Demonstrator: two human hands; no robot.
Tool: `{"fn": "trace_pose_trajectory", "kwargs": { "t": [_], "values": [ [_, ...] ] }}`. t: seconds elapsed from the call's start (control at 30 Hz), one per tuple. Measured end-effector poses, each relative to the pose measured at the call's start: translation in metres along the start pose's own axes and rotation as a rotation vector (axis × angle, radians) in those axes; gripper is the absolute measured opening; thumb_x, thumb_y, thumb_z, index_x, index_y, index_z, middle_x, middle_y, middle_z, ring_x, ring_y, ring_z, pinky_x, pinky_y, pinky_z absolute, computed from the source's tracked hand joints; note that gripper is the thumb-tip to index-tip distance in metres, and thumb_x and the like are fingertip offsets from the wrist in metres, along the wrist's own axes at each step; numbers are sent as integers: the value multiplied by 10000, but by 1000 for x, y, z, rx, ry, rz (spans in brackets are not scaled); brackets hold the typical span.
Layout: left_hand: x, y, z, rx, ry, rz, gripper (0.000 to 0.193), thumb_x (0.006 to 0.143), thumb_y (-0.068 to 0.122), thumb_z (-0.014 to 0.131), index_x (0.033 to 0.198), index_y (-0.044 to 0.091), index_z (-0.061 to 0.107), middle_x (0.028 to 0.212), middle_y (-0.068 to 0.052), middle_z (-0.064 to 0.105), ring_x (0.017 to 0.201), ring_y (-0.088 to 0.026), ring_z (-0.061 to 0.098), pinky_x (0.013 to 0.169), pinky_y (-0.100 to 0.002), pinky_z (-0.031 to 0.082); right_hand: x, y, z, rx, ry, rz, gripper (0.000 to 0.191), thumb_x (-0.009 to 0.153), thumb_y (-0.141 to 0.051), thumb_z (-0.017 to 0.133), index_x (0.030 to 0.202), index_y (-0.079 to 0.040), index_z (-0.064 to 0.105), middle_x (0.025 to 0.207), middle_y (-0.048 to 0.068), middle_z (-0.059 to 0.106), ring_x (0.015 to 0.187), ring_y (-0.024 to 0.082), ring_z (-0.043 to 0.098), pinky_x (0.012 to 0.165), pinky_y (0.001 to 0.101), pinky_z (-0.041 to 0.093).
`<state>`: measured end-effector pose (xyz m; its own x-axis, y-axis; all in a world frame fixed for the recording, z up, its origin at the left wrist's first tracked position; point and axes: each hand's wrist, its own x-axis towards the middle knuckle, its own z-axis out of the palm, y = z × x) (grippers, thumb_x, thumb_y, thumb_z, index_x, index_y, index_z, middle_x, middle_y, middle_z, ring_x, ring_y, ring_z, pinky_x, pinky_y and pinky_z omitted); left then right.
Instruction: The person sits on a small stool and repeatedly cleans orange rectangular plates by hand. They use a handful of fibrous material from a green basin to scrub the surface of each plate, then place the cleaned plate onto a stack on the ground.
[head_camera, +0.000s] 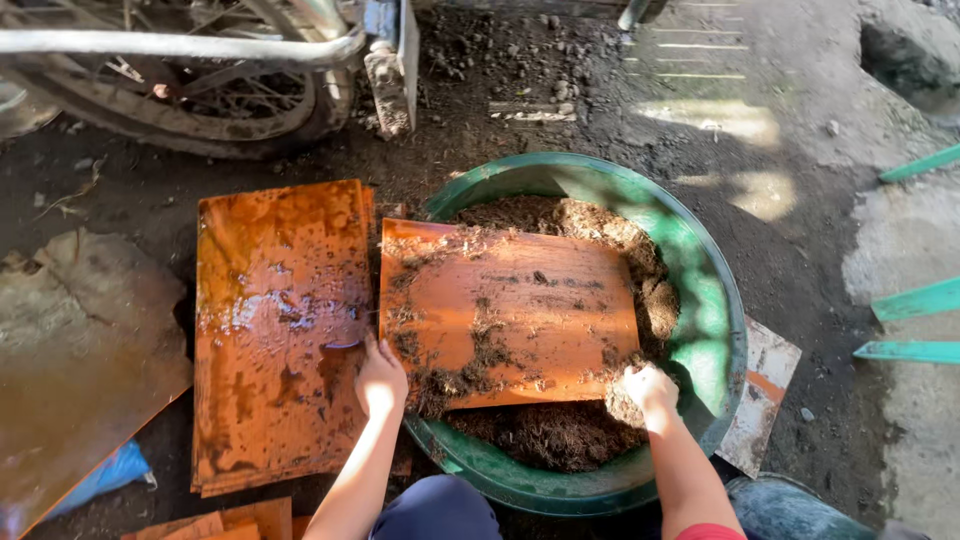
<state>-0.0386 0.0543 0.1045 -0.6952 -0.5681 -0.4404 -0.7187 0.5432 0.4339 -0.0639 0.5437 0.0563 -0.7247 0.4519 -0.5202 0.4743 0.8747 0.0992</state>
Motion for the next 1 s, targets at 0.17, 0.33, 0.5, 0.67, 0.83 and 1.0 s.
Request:
{"fn": "trace_pose_trajectory", "kwargs": {
  "t": [0.17,0.33,0.5,0.67,0.83,1.0],
  "values": [
    [5,-19,21,-111,274,237,517,1082,439,310,1432,127,528,1100,-235,723,899,-453,691,757,-543,554,-22,3,5,-366,-305,-334,727,892,-715,441,1213,-125,718,1041,132,830,997,270,776,905,407,596],
    [7,-32,31,-281,318,251,571,1046,414,348,1481,83,513,928,-246,719,793,-450,674,656,-527,543,-61,-23,25,-464,-236,-121,1264,701,-890,635,1636,-223,108,1500,153,462,1340,342,502,1073,587,436],
    [9,-38,36,-245,311,258,532,1107,440,360,1340,31,608,893,-217,717,765,-404,681,640,-481,548,-116,-60,45,-496,-428,-81,1183,774,-939,506,1620,-175,189,1601,166,316,1400,447,418,1041,678,439],
    [4,-39,36,-320,340,257,554,1080,430,400,1430,27,548,951,-224,726,770,-395,698,634,-462,558,-162,-91,57,-320,-333,-148,1086,759,-752,721,1607,-257,257,1602,151,315,1370,418,463,1055,587,467],
    [-13,-27,12,-595,423,452,513,1102,335,364,1514,38,434,1319,-211,630,965,-377,703,659,-426,585,-182,-107,34,-216,-335,-221,891,778,-584,735,1494,-173,399,1445,180,473,1116,347,530,876,509,515],
    [-18,-16,-4,-362,345,326,553,1072,361,356,1566,117,397,1185,-172,717,787,-343,712,606,-413,564,-179,-113,-13,243,-481,-390,700,797,-417,749,1380,-89,541,1288,209,631,862,276,598,697,432,563]
  ]
}}
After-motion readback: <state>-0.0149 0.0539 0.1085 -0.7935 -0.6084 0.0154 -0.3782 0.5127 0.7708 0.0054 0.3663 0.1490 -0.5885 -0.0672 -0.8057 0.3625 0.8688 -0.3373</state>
